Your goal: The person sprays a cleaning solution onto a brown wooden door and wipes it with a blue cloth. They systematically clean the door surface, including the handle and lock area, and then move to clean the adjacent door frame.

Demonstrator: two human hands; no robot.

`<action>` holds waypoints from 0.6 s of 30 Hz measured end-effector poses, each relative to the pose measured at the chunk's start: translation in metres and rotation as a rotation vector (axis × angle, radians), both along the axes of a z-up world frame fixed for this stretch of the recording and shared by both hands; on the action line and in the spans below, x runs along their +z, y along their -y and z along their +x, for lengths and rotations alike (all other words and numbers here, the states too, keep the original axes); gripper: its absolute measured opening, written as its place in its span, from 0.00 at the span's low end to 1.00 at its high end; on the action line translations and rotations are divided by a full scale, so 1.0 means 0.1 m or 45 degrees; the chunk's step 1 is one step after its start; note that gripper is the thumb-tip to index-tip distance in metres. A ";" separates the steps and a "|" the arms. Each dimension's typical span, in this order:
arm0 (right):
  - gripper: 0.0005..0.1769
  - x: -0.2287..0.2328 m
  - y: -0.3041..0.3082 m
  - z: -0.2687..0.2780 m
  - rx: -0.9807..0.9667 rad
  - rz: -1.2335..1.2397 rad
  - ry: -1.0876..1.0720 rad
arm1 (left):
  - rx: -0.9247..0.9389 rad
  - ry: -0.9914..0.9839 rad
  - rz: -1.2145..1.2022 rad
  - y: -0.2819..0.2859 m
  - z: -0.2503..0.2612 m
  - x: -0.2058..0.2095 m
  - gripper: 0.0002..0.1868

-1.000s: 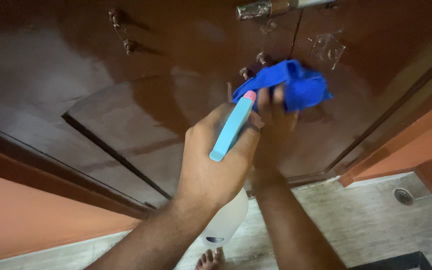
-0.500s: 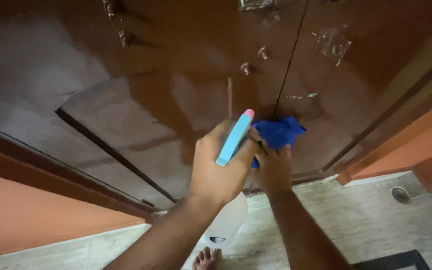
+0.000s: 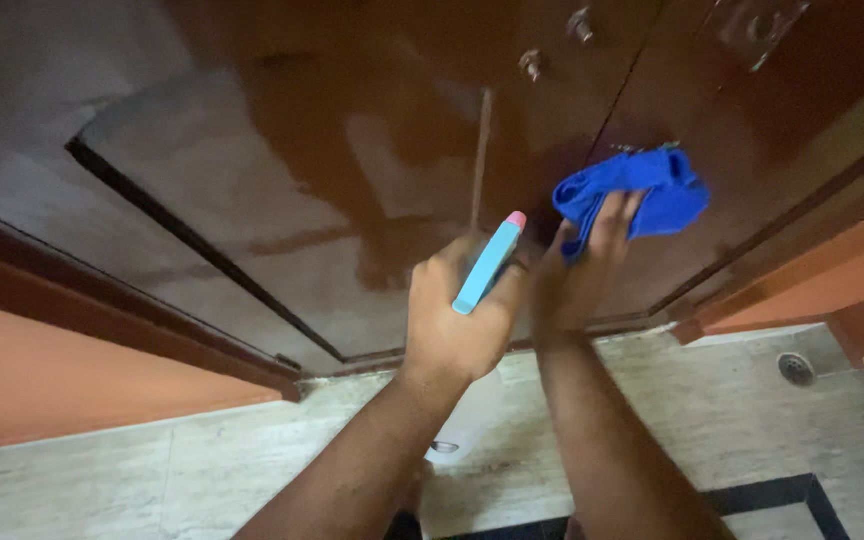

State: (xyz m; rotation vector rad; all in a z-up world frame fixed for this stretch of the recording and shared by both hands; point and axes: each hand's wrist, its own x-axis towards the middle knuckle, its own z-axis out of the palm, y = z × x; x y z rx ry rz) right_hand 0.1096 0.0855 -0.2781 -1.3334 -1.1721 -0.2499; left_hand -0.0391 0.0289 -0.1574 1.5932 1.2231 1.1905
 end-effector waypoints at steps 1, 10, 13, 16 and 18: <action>0.30 0.04 0.00 0.00 0.018 0.040 0.027 | 0.010 0.008 -0.031 0.00 -0.01 -0.03 0.10; 0.29 -0.09 -0.01 0.02 -0.145 -0.077 0.399 | -0.011 0.077 0.020 -0.06 -0.01 -0.41 0.09; 0.31 -0.23 -0.05 0.08 -0.141 -0.080 0.499 | -0.022 0.073 0.055 -0.14 0.01 -0.54 0.09; 0.30 -0.44 0.03 0.09 -0.080 -0.202 0.495 | -0.049 0.129 -0.079 -0.18 0.01 -0.64 0.10; 0.30 -0.58 0.06 0.08 -0.038 -0.271 0.444 | -0.067 0.136 0.019 -0.19 0.01 -0.70 0.11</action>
